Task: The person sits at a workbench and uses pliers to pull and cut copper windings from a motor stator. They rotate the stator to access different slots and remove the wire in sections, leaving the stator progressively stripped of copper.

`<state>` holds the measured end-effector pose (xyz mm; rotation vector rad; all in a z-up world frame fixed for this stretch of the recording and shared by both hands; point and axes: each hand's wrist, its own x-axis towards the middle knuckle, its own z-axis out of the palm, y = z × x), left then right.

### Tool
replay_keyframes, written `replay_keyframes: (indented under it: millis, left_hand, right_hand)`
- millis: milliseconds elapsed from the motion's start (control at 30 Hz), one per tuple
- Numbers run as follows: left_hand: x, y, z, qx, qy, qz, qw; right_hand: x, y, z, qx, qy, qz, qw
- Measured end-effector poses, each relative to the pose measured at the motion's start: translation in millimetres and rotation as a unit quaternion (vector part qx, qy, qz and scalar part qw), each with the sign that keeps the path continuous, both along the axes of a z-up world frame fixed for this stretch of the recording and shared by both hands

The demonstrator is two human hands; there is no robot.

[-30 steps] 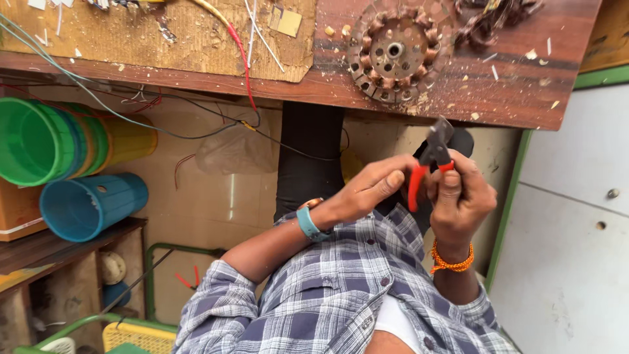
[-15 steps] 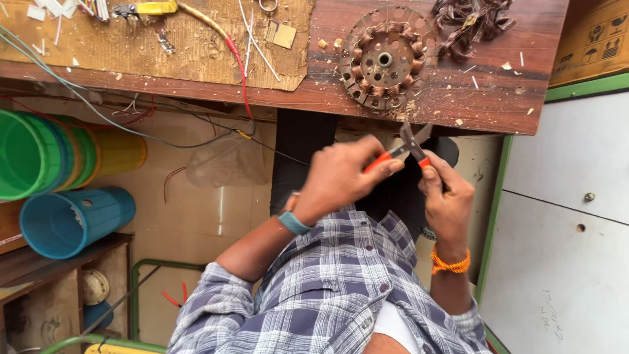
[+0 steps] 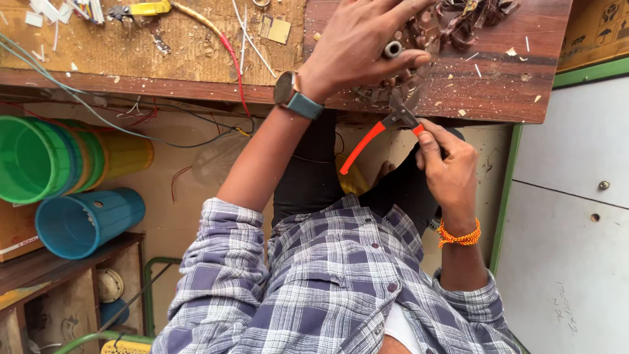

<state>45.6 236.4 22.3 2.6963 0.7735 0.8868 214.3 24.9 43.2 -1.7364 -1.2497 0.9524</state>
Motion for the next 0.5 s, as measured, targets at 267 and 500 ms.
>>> replay_keyframes:
  millis: [267, 500]
  left_hand:
    - [12.5, -16.9, -3.2, 0.043, 0.006, 0.047, 0.998]
    - [7.0, -20.1, 4.0, 0.048, -0.024, 0.019, 0.998]
  right_hand:
    - [-1.8, -6.5, -21.3, -0.064, 0.325, -0.016, 0.943]
    - [2.1, -8.3, -38.8, 0.018, 0.242, 0.011, 0.970]
